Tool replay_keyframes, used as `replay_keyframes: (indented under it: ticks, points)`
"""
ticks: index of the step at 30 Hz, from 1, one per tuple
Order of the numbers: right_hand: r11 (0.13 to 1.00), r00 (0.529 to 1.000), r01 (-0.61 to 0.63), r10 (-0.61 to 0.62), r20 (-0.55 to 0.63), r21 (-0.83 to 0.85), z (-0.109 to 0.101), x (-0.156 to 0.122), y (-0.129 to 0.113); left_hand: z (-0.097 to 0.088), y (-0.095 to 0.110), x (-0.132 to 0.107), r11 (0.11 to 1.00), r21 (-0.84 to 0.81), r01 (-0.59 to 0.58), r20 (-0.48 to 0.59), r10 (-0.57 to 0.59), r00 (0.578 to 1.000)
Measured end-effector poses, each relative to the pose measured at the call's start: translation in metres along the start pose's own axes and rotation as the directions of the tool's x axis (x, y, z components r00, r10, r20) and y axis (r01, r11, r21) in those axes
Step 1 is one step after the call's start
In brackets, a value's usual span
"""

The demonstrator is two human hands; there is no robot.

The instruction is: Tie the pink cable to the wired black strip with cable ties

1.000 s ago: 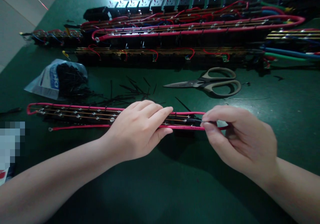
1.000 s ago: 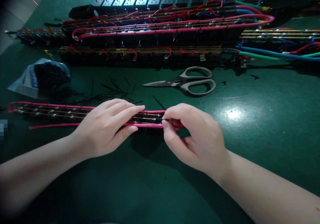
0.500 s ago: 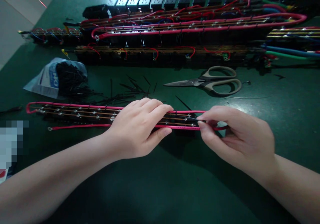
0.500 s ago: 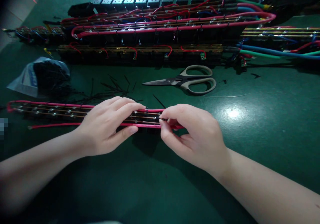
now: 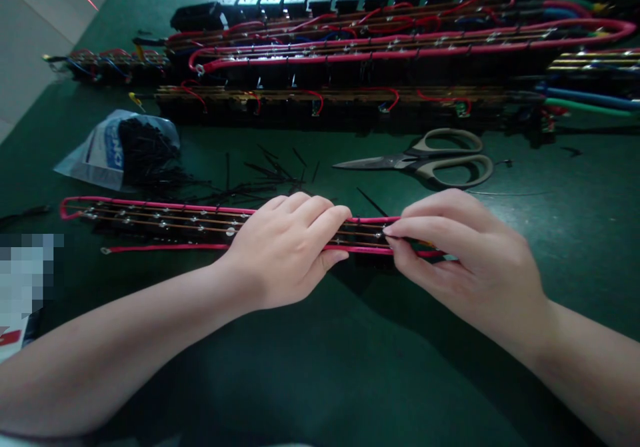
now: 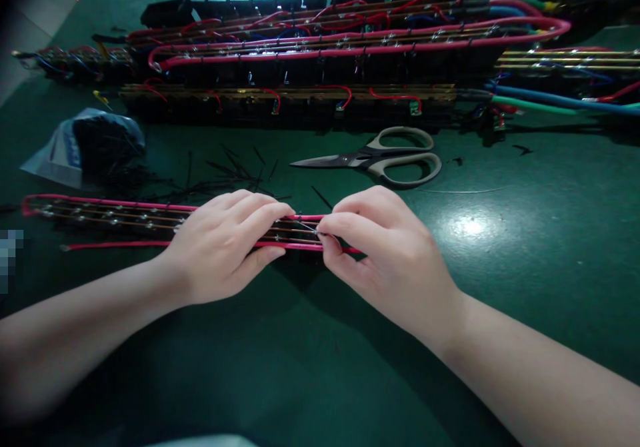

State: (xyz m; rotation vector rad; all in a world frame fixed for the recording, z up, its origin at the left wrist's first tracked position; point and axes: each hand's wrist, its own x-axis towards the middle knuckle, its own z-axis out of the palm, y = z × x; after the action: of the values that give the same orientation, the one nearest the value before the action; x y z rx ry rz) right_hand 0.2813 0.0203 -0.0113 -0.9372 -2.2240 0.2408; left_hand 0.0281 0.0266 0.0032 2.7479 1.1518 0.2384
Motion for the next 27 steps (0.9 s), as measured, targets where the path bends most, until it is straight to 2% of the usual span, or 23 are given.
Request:
replay_keyframes:
  ticks: [9, 15, 19, 27]
  points:
    - [0.997, 1.000, 0.021, -0.023, 0.016, 0.069, -0.003, 0.002, 0.001, -0.001, 0.000, 0.000, 0.999, -0.046, 0.014, -0.001, -0.014, 1.000]
    - [0.965, 0.993, -0.118, 0.120, 0.008, 0.235, -0.013, 0.003, -0.001, -0.003, -0.002, 0.000, 0.997, -0.067, 0.025, 0.014, -0.025, 1.000]
    - [0.940, 0.974, -0.212, 0.225, -0.019, 0.267, -0.014, 0.001, 0.000, -0.003, -0.003, 0.000, 0.998, -0.065, 0.018, 0.005, -0.017, 1.000]
    - [0.943, 0.973, -0.220, 0.231, -0.014, 0.249, -0.013, -0.001, 0.004, -0.002, -0.003, 0.001, 0.997, -0.078, 0.015, 0.004, -0.015, 1.000]
